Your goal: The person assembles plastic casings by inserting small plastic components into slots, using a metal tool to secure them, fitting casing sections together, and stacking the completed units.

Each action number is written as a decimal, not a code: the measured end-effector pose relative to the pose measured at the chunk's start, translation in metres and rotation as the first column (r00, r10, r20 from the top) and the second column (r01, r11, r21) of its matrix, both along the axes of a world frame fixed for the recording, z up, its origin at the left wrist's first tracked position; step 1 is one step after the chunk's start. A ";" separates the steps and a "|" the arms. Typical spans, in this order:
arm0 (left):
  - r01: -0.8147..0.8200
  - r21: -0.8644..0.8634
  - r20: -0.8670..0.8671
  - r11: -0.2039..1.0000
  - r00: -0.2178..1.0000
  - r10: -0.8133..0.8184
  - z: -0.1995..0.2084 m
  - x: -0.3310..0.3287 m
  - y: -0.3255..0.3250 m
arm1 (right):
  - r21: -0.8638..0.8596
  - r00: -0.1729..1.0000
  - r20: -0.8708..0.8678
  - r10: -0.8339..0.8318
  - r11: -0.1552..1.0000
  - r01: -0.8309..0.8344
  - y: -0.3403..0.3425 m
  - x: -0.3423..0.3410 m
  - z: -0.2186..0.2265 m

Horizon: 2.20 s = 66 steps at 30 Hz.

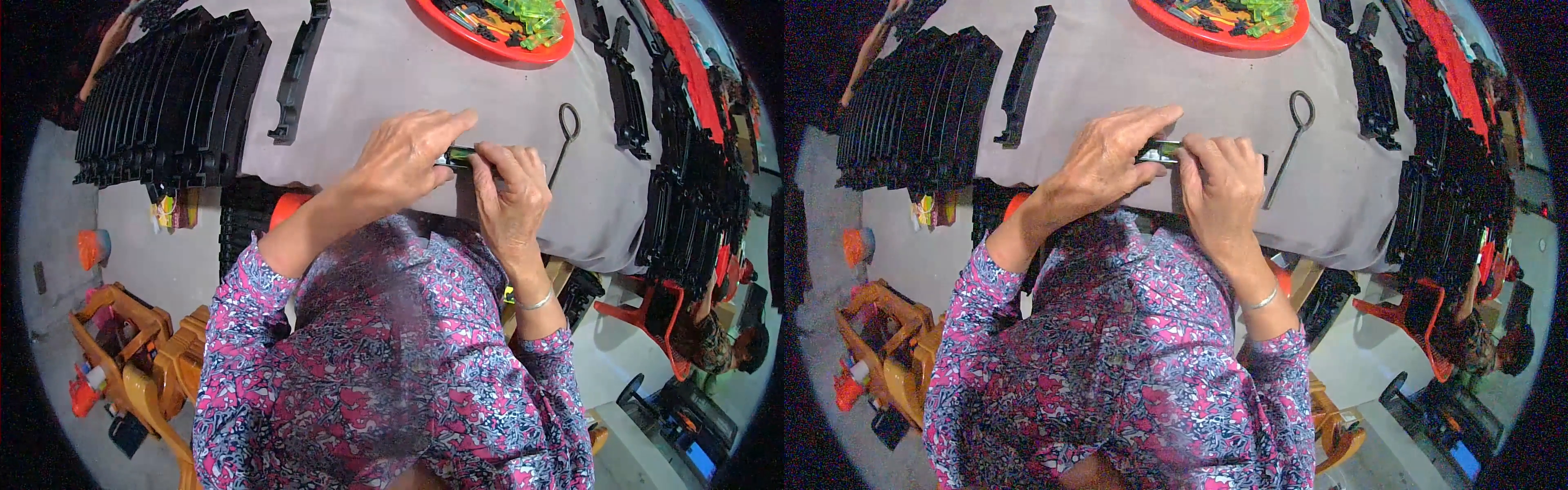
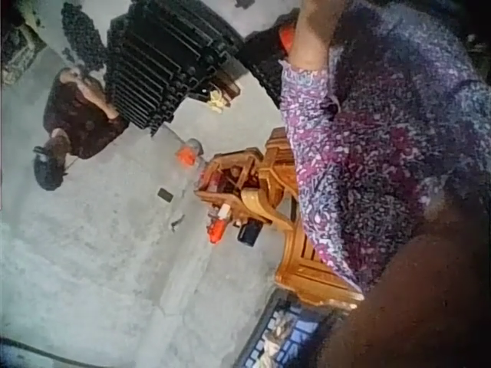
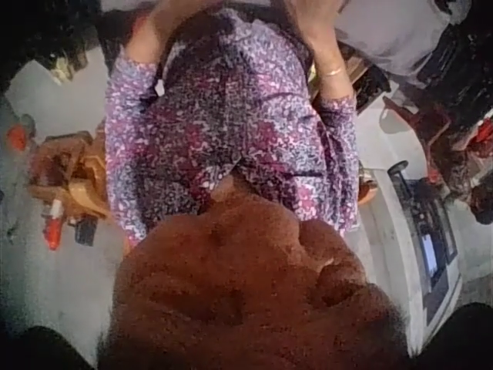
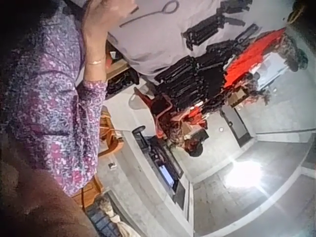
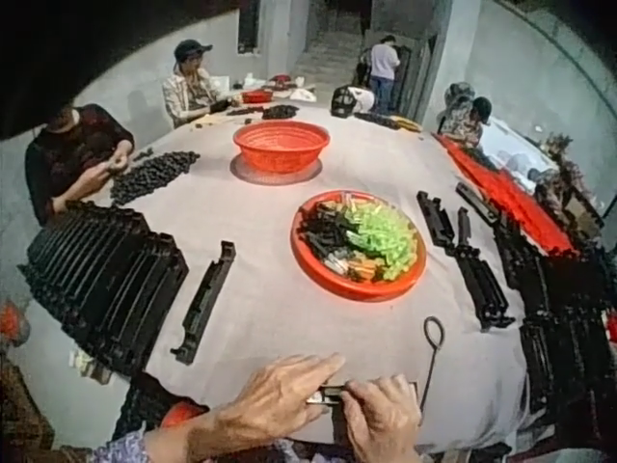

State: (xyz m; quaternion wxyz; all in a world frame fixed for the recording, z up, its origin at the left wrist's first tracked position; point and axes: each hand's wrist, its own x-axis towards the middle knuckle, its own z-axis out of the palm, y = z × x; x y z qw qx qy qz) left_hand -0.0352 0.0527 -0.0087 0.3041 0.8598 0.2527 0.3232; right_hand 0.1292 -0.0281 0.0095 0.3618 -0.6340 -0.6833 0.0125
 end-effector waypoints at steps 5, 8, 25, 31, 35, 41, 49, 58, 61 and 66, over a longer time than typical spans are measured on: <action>0.055 -0.174 -0.060 0.983 0.996 -0.066 0.017 -0.004 0.004 | 0.007 0.997 -0.042 -0.066 0.998 0.067 -0.004 0.000 -0.012; 0.096 -0.281 -0.075 0.955 0.990 -0.121 0.021 -0.004 0.012 | -0.015 0.996 -0.044 -0.078 0.997 0.077 -0.004 -0.001 -0.013; 0.110 -0.085 -0.150 0.990 0.981 -0.121 0.008 0.011 0.018 | -0.031 0.999 -0.010 -0.040 0.999 0.040 -0.001 0.000 -0.002; 0.097 -0.066 -0.149 0.993 0.983 -0.106 0.007 0.012 0.018 | -0.104 0.918 -0.378 -0.123 0.991 0.090 -0.003 0.013 0.000; 0.096 -0.083 -0.159 0.992 0.981 -0.108 0.012 0.012 0.018 | -0.070 0.958 -0.287 0.006 0.997 -0.027 -0.006 0.017 0.004; 0.080 -0.110 -0.162 0.991 0.982 -0.097 0.010 0.012 0.019 | -0.074 0.963 0.254 0.092 0.994 -0.075 -0.011 0.006 0.000; 0.062 -0.057 -0.168 0.996 0.983 -0.070 0.009 0.009 0.018 | -0.075 0.961 0.273 0.053 0.997 -0.033 -0.011 0.003 -0.007; 0.082 -0.203 -0.075 0.976 0.992 -0.099 0.027 -0.022 0.013 | -0.076 0.982 0.159 0.098 0.993 -0.087 -0.013 0.015 0.012; 0.035 -0.138 -0.108 0.990 0.993 -0.050 0.024 -0.025 0.005 | -0.093 0.953 0.215 0.212 0.976 -0.196 -0.008 0.011 0.012; 0.039 -0.162 -0.138 0.986 0.989 -0.062 0.015 -0.020 0.005 | -0.117 0.935 0.275 0.226 0.973 -0.200 0.001 -0.001 0.005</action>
